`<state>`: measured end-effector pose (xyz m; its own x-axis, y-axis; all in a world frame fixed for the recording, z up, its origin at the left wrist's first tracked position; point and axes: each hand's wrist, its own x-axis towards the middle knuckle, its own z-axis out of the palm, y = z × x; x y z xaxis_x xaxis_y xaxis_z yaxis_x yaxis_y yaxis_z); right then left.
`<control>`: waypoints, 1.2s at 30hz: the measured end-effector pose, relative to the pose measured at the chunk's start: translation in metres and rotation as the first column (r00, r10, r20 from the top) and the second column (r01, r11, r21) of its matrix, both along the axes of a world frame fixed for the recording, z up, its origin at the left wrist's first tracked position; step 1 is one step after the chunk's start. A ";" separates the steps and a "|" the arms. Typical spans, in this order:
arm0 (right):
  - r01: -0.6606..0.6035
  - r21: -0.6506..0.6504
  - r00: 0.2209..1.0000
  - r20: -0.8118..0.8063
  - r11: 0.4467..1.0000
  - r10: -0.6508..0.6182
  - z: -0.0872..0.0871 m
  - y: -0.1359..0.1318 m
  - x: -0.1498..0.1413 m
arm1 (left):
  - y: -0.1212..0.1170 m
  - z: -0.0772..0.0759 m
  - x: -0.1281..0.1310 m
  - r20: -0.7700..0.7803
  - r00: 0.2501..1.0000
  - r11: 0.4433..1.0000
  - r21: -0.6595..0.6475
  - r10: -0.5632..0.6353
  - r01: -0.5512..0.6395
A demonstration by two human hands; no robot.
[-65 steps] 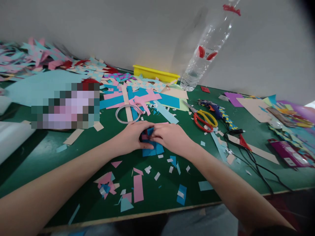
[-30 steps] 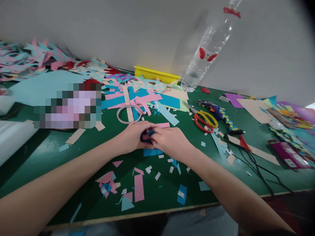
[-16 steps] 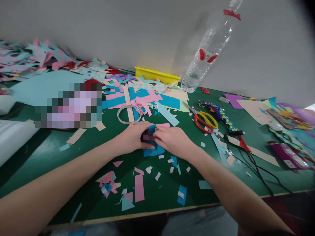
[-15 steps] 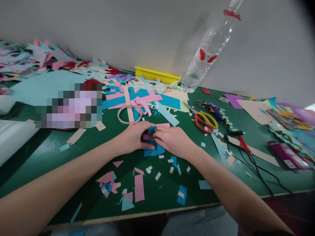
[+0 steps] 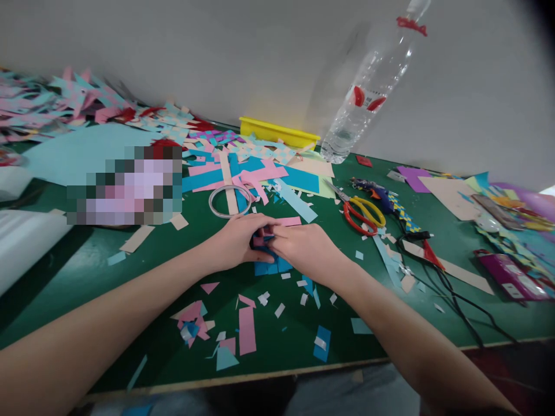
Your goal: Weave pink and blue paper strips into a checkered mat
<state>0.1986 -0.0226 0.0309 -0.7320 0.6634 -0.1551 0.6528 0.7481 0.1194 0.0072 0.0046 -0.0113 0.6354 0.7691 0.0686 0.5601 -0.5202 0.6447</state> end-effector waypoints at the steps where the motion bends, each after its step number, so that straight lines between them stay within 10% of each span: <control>1: -0.007 0.013 1.000 0.012 1.000 0.007 0.001 0.000 -0.001 | 0.000 -0.001 0.000 0.009 1.000 1.000 0.003 -0.003 0.003; 14: -0.124 0.168 0.992 -0.009 0.978 0.127 -0.012 0.003 -0.002 | 0.003 -0.002 0.003 -0.042 0.999 0.998 0.066 -0.010 0.013; 36: 0.042 0.037 0.997 -0.059 0.998 -0.040 -0.012 0.000 -0.002 | 0.002 0.001 0.005 -0.057 0.998 0.999 0.031 0.014 -0.012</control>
<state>0.1967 -0.0223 0.0193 -0.7111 0.6977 -0.0870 0.6895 0.7162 0.1080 0.0118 0.0065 -0.0104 0.6291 0.7753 0.0559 0.6022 -0.5316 0.5956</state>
